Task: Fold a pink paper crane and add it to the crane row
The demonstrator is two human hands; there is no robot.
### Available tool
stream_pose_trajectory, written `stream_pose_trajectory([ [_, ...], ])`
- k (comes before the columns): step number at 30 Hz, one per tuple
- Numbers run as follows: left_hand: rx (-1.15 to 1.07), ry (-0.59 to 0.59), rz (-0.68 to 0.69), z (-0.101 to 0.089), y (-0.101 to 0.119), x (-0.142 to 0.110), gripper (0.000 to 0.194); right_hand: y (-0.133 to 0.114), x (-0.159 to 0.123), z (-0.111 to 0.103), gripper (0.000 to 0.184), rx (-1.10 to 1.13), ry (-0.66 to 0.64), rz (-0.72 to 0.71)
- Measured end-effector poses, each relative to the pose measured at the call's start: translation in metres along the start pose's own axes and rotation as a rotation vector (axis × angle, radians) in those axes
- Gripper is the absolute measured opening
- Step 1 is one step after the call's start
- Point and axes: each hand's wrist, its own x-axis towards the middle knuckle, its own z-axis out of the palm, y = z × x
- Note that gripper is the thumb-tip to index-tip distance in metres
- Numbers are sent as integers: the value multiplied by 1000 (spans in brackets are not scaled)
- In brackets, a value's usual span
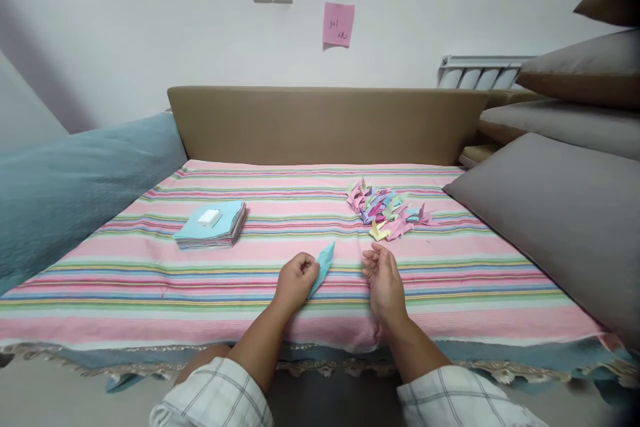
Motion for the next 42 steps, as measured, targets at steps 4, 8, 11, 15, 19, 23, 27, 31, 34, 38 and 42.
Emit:
stream_pose_trajectory([
  [4,-692,32,-318,7,2,-1,33,5,-13,16,43,47,-273,152],
  [8,-828,25,-345,17,4,-11,36,10,-18,31,39,88,-349,156],
  [11,-851,33,-333,19,2,-15,35,14,-16,36,33,82,-338,133],
  [15,-861,-16,-328,18,2,-16,34,14,-15,37,30,54,-319,95],
  [19,-895,-11,-369,16,5,-17,33,12,-16,37,28,-10,-356,76],
  [23,-973,53,-389,16,8,-18,33,12,-19,39,29,2,-361,70],
  [27,-988,71,-394,19,7,-19,33,12,-21,37,27,-45,-356,58],
  [31,-975,64,-391,21,5,-19,33,9,-21,33,25,-256,-334,-77],
  [34,-985,48,-376,23,4,-19,35,7,-21,32,20,-416,-310,-279],
  [38,-1011,55,-368,25,5,-19,37,6,-20,32,19,-498,-285,-376],
  [42,-1025,60,-351,26,4,-20,37,7,-20,35,23,-477,-292,-292],
])
